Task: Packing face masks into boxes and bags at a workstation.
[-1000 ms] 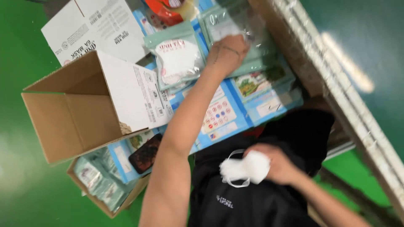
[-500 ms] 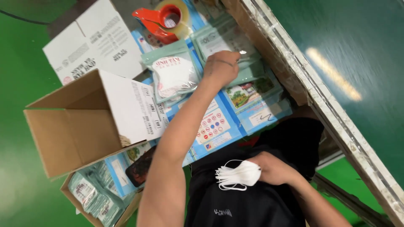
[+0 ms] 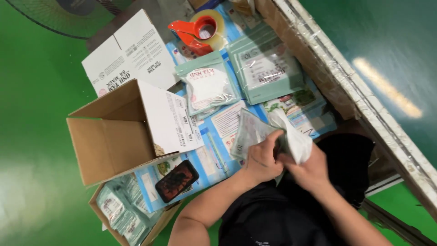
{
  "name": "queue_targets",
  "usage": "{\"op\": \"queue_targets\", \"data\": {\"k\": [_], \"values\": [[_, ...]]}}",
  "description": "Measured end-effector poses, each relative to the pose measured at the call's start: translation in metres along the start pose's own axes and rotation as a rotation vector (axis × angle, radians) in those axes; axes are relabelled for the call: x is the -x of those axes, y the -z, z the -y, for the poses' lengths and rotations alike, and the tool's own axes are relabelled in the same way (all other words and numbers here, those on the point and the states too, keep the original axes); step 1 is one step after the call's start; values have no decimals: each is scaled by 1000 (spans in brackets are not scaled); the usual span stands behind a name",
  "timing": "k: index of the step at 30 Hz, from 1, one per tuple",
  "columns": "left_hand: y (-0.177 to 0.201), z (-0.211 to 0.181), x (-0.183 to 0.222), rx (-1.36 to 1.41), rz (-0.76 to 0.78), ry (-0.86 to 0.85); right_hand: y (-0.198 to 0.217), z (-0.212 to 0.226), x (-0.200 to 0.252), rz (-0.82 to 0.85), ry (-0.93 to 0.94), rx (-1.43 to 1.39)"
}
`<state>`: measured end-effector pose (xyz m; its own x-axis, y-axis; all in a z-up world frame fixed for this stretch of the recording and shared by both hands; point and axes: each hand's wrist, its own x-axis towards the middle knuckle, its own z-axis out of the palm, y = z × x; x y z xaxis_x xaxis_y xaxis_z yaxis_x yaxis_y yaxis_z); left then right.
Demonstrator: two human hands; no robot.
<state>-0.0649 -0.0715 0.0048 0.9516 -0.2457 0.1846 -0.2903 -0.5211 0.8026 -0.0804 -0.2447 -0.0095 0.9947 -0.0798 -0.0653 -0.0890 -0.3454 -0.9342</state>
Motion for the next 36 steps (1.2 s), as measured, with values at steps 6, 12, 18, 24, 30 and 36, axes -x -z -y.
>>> {"op": "queue_targets", "data": {"k": [6,12,18,24,30,36], "values": [[30,4,3,-41,-3,-49,38,-79,19,67,-185,-68],[8,-2,2,-108,-31,-60,36,-123,47,140,-161,-595],[14,-8,-8,197,-200,152,56,3,4,117,90,-200],[3,-36,-11,-8,-109,-8,32,45,8,-117,59,252],[12,-35,-14,89,-67,106,43,28,-8,114,342,4],[12,-49,-13,46,187,11,34,-28,4,320,72,479]]}}
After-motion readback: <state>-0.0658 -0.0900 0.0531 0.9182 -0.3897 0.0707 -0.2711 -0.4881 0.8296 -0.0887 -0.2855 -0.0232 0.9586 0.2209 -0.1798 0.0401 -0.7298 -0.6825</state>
